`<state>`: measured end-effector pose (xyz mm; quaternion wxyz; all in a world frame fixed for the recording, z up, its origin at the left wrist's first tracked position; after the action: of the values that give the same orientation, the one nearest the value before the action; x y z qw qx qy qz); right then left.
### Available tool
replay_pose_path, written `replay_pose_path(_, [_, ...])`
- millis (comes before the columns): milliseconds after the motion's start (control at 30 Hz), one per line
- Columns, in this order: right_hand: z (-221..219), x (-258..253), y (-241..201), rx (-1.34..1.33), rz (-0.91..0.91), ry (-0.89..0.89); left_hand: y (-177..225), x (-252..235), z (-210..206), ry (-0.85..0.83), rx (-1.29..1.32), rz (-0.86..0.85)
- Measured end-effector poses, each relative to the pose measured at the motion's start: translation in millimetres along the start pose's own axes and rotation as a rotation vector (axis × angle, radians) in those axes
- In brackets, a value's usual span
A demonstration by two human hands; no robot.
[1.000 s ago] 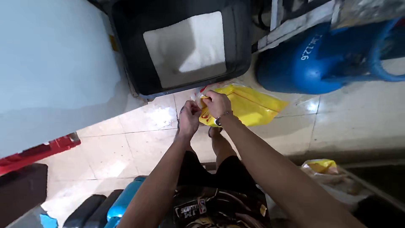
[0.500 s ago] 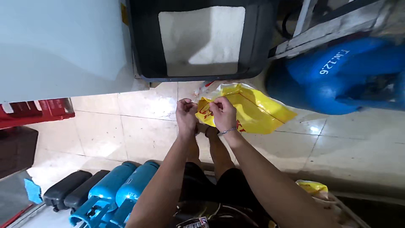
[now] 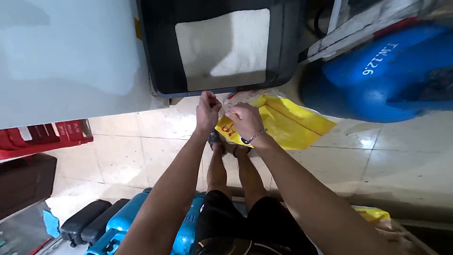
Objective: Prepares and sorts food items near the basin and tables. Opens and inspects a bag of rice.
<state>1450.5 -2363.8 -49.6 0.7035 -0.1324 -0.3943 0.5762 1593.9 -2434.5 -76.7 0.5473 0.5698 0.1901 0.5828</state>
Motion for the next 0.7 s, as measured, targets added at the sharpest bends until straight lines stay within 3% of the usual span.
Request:
replay_pose_path(200, [8.6, 18.0, 31.4, -0.265, -0.266, -0.104, -15.3, 17.0, 12.7, 0.249, 0.231, 0.251])
replay_pose_path(333, [4.0, 23.4, 33.1, -0.324, -0.304, -0.064, -1.3, 58.5, 0.5, 0.158, 0.071, 0.336])
replay_pose_path(533, [-3.2, 33.3, 33.1, -0.385, -0.268, 0.014, 17.1, 78.5, -27.7, 0.113, -0.162, 0.165])
replay_pose_path(700, [-6.6, 44.1, 28.3, -0.324, -0.174, 0.095, 25.7, 60.0, -29.7, -0.07, -0.462, -0.005])
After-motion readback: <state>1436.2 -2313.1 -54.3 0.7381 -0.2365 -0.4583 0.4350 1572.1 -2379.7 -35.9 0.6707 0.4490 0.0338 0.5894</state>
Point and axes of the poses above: each hand's wrist, its own x-axis away from the middle knuckle, its own z-axis out of the back of the hand, y = z × x, the point moved 3 cm from there along -x, towards the middle knuckle, and after that the axes turned 10 degrees about x, right-handed, at the moved point
